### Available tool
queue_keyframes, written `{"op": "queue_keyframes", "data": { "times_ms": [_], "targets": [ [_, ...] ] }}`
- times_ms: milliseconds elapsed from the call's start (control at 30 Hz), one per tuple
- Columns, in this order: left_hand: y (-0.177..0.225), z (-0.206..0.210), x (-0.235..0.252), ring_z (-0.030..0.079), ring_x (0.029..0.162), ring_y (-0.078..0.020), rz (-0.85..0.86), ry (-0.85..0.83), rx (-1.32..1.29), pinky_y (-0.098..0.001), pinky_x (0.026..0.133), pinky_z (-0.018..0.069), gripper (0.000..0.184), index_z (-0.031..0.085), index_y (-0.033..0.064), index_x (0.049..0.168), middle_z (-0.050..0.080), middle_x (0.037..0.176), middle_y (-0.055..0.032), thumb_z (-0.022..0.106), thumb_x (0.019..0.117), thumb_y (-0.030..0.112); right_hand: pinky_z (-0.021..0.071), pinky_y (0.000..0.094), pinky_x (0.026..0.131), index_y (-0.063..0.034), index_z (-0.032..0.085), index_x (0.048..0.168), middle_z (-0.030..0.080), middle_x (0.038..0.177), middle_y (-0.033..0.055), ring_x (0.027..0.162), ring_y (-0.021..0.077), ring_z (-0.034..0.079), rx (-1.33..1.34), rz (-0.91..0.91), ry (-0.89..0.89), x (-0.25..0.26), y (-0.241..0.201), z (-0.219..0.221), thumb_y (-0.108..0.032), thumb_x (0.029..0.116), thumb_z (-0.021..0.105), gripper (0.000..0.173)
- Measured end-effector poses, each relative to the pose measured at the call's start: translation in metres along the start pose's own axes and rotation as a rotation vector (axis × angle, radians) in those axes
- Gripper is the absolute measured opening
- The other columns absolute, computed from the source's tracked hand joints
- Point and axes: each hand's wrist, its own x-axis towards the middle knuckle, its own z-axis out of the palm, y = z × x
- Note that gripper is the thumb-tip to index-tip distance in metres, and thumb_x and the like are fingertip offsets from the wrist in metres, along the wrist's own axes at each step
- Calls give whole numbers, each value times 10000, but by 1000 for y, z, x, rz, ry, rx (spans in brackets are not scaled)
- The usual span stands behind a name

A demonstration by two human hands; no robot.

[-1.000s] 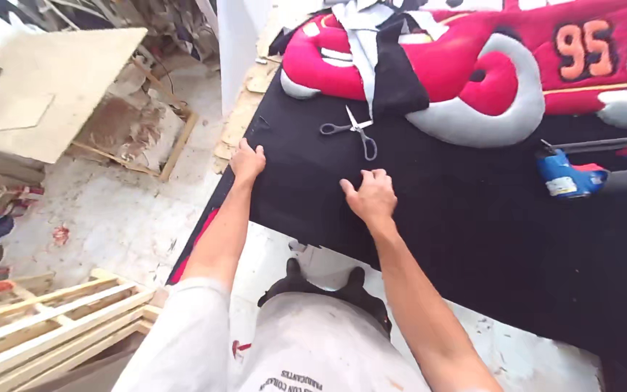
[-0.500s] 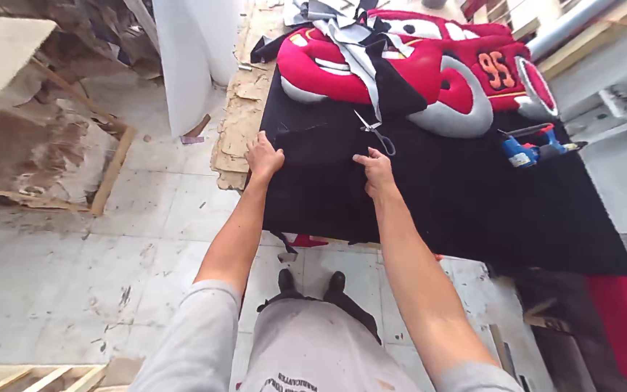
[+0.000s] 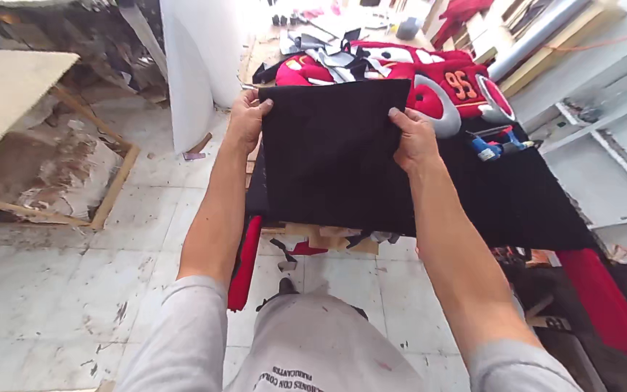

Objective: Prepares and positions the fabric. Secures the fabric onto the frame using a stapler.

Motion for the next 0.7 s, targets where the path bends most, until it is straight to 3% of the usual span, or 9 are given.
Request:
{"op": "queue_keyframes", "data": {
  "times_ms": [133,200,333,433,500,567,633,700],
  "targets": [
    [73,14,-44,726,913,-147,337,36,63,-366,849,623,178,589,21,1164,733,986,-34,627,993,57,615,373,870,-70,638,1114,730,985,13,925,137,715,52,-238,-55,-24,-57,-7,-81,968,646,147],
    [99,23,-71,730,881,-131,478,64,100,-363,836,628,217,578,31,1170,738,947,-5,655,968,49,613,365,871,-78,639,1073,728,963,-1,912,125,712,99,-332,-59,-40,-79,-11,-60,956,647,118],
    [133,39,-124,730,797,-106,692,166,178,-347,800,635,494,387,35,1357,728,873,34,673,954,50,621,298,836,-147,664,1078,727,947,-74,884,63,713,93,-470,-34,-77,-108,-18,-147,1008,630,78],
    [139,40,-163,723,814,-80,839,148,259,-306,803,636,663,245,10,1502,721,933,52,633,965,10,626,311,847,-136,560,1220,718,1022,-56,929,90,718,132,-563,-92,-101,-115,-27,-53,958,663,294],
    [139,36,-190,707,905,-58,860,91,318,-271,857,613,540,389,6,1490,718,1056,41,597,992,6,621,293,854,-144,476,1293,719,1020,-87,926,70,718,94,-637,-95,-111,-118,-29,-63,975,637,365],
    [142,30,-211,682,1006,-74,869,29,375,-271,910,585,333,622,-2,1322,702,1169,-6,581,992,-7,612,231,799,-142,395,1374,704,961,-133,844,20,704,13,-744,-65,-120,-115,-32,-96,988,646,463],
    [145,23,-230,670,1014,-75,844,5,414,-266,908,578,279,692,13,1241,696,1177,-16,577,988,-12,595,185,754,-84,341,1455,675,924,-152,773,-21,669,-88,-868,-61,-128,-109,-37,-96,982,649,565],
    [149,15,-247,675,981,-71,808,14,436,-261,880,585,267,706,16,1219,701,1139,-4,601,975,-6,584,194,838,-49,548,1370,722,1038,-110,890,-15,688,-198,-982,-99,-136,-104,-44,-100,1010,629,372]
  ]
}}
